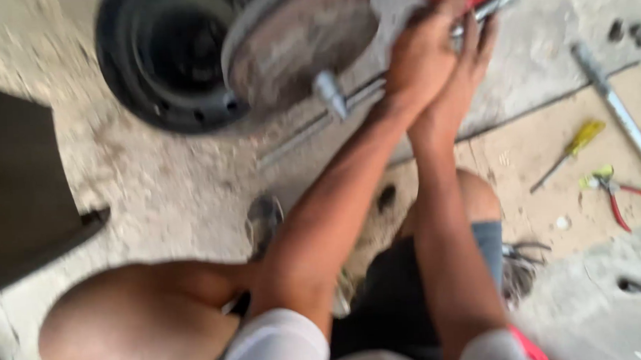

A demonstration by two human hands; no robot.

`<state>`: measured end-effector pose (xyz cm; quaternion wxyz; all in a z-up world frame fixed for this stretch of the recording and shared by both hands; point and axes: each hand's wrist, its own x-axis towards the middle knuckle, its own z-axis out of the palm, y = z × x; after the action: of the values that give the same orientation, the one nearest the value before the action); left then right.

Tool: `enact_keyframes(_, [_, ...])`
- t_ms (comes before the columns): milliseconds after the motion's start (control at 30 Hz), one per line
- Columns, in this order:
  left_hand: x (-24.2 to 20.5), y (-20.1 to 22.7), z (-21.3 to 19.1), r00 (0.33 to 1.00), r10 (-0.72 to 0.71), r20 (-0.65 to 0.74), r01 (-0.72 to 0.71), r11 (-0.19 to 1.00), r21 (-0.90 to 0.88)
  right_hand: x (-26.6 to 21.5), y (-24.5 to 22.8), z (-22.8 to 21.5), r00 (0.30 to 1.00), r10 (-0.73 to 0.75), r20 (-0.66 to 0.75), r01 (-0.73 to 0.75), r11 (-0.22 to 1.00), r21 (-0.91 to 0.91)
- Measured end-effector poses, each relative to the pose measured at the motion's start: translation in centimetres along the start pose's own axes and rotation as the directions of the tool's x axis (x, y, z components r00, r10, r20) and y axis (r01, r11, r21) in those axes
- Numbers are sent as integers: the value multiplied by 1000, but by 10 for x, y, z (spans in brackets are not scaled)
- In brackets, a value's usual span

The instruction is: Removing a brake drum and using a socket wrench to service a vehicle's wheel assembly.

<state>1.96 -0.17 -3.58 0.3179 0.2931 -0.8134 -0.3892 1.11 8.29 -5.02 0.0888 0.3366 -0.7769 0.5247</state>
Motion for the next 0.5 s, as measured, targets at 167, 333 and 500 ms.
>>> enact_keyframes(167, [-127, -10, -129, 869, 378, -319, -317, 921, 227, 47, -3, -12, 941, -150, 303, 301, 781, -547])
enact_keyframes(333, [-203, -120, -146, 955, -294, 32, 251, 862, 442, 96, 32, -3, 655, -601, 458, 750, 440, -494])
enact_keyframes(500, [-167, -86, -218, 982, 186, -9, -121, 675, 728, 45, 133, 52, 729, -461, 505, 675, 602, -426])
